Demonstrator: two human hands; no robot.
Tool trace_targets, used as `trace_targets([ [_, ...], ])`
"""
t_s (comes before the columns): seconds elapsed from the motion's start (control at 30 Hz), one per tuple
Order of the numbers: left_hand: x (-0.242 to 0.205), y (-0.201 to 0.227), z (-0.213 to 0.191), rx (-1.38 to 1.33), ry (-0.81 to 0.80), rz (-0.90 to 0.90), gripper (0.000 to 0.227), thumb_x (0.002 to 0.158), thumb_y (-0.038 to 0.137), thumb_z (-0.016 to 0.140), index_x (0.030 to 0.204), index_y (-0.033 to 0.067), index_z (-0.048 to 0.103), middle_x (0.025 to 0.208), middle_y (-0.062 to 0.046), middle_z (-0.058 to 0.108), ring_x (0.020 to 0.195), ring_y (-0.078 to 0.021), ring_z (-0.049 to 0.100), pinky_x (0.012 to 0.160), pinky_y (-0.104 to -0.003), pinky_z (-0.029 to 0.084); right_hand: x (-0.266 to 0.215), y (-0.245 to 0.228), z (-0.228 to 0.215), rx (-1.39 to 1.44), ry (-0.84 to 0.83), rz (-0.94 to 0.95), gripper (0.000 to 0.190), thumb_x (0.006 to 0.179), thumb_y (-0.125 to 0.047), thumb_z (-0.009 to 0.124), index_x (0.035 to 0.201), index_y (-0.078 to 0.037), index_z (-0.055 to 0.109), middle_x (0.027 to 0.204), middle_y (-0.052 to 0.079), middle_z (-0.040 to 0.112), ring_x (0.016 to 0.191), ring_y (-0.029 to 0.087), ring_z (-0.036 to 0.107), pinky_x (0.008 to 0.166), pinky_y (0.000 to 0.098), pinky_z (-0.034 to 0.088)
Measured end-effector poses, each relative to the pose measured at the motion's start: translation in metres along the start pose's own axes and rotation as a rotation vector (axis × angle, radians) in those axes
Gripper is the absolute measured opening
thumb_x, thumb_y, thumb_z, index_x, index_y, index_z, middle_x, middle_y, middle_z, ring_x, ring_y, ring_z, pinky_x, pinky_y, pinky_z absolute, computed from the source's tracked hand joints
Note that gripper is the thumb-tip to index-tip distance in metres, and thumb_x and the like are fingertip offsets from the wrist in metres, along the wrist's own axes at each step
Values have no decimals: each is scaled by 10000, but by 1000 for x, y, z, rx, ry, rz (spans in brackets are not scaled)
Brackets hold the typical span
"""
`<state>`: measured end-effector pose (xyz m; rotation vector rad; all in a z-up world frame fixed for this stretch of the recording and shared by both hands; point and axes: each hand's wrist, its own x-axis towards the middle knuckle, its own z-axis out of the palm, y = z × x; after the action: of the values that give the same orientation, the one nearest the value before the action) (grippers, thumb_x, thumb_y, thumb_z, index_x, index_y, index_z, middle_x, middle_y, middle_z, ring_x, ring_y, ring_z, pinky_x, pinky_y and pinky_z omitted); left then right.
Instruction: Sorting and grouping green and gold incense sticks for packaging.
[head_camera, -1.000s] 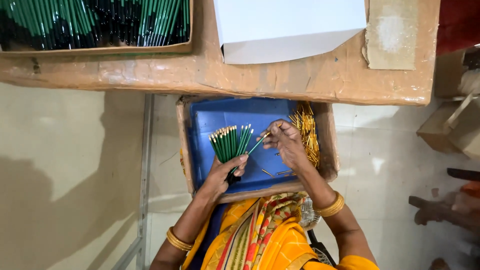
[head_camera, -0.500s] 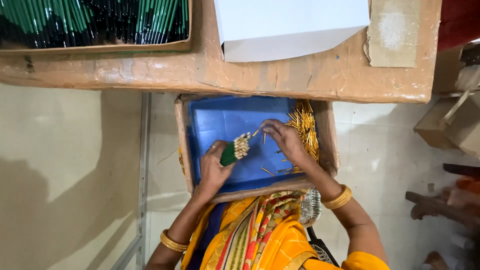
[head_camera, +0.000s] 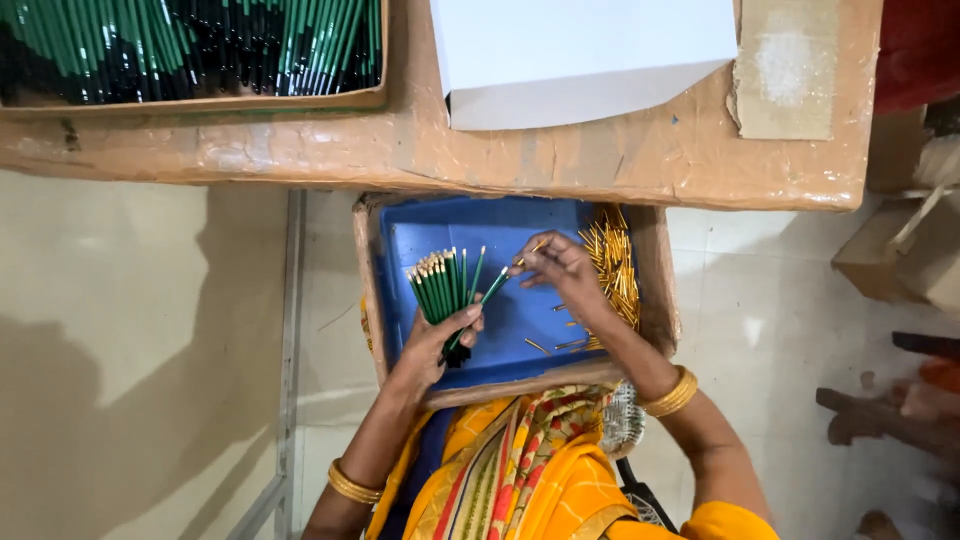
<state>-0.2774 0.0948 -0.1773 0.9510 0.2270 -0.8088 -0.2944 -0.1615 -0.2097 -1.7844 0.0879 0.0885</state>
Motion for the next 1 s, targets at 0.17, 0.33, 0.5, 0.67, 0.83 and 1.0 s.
trace_targets([
  [0.17, 2, -3, 6, -73, 13, -118, 293, 883, 136, 776, 1103, -23, 667, 756, -96, 646, 578, -131, 560, 506, -264, 441, -6, -4, 2, 775, 49, 314, 91, 1024, -155, 619, 1074, -79, 623, 1083, 154, 750, 980, 237, 766, 702, 322, 639],
  [0.33, 3, -9, 4, -133, -47, -122, 265, 889, 113, 773, 1089, -30, 674, 754, -85, 637, 583, -127, 563, 513, -260, 437, -10, 3, 2, 705, -35, 301, 91, 1023, -152, 655, 1036, -65, 630, 1032, 146, 746, 937, 230, 759, 695, 327, 640],
  [0.5, 6, -17, -3, 67, -24, -32, 178, 908, 89, 770, 1028, -23, 701, 747, -84, 628, 608, -122, 578, 506, -264, 432, -23, 16, 11, 595, -37, 326, 129, 1057, -166, 680, 1029, -46, 643, 964, 122, 716, 873, 211, 748, 734, 329, 635],
  [0.67, -6, -8, -21, 1196, 48, 763, 197, 836, -6, 725, 1029, 29, 706, 957, -110, 693, 819, -219, 707, 732, -342, 541, -37, 24, -27, -244, -16, 258, 190, 1004, -138, 570, 1152, -94, 680, 1060, 97, 755, 837, 190, 754, 680, 314, 611],
  [0.83, 6, -30, -39, 958, 148, 457, 217, 912, 170, 768, 1041, 9, 701, 835, -59, 705, 771, -129, 665, 677, -314, 522, -25, 27, -41, -1172, 25, -214, 241, 865, -96, 625, 1093, -52, 689, 1004, 122, 714, 878, 268, 714, 678, 377, 586],
  [1.0, 2, -7, -6, 488, 133, 99, 339, 886, 176, 759, 1176, 45, 641, 737, -30, 650, 586, -95, 551, 525, -272, 457, -13, 35, -52, -1331, 10, -296, 143, 888, -101, 636, 1015, -37, 658, 942, 124, 692, 883, 286, 686, 676, 399, 578],
])
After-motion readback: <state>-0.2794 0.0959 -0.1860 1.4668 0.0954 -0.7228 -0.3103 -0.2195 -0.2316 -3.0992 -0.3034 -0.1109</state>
